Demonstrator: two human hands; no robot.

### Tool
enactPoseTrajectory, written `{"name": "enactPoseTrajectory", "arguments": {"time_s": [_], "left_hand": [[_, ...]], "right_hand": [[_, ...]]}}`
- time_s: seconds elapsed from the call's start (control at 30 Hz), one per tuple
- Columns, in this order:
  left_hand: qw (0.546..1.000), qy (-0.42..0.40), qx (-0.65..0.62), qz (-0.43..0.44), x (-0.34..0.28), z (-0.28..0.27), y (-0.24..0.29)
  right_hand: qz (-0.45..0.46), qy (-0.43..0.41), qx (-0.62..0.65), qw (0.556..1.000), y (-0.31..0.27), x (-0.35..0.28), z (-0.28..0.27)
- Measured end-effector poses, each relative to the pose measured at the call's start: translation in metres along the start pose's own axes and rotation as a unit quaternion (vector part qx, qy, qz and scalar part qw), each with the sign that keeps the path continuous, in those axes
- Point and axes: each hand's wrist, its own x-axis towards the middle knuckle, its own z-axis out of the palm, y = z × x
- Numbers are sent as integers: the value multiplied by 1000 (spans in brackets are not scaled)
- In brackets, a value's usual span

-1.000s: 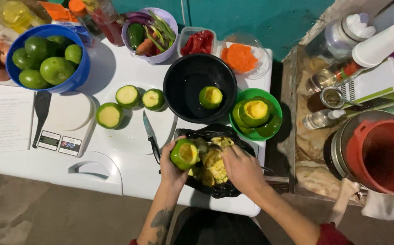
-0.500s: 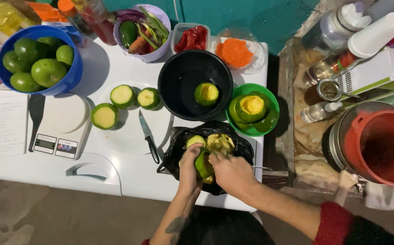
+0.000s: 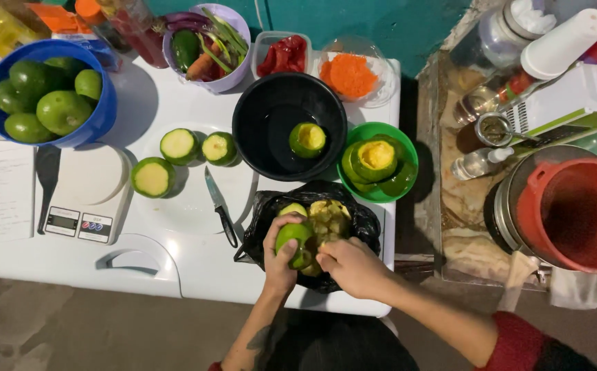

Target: Cut the tops off round squash and scoop out the insides using a spoon.

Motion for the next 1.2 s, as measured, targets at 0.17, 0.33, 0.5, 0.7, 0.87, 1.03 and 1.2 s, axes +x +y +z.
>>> {"name": "enactPoseTrajectory", "arguments": {"time_s": [0.17,0.33,0.5,0.7,0.87,1.03,1.2], "left_hand": [[993,-53,42,99,2,-5,-17],[995,-66,28,70,4,-14,-17],[967,-183,94,-150,18,-16,35],[910,-40,-144,-386,30,-13,7],[912,5,-198,-359,31,3,3],[923,40,-253,-287,21,7,-7],[942,7,-274,-193,9,1,-25]], "right_hand": [[59,-126,261,955,77,22,31],[149,-209,425,868,91,31,29],[-62,5,-81,995,12,8,-16],[-210,73,-324,920,13,12,-8],[-135,74,-317,936,1,9,-3],[6,30,-174,984,-4,6,0],[43,3,45,998,23,17,12]]}}
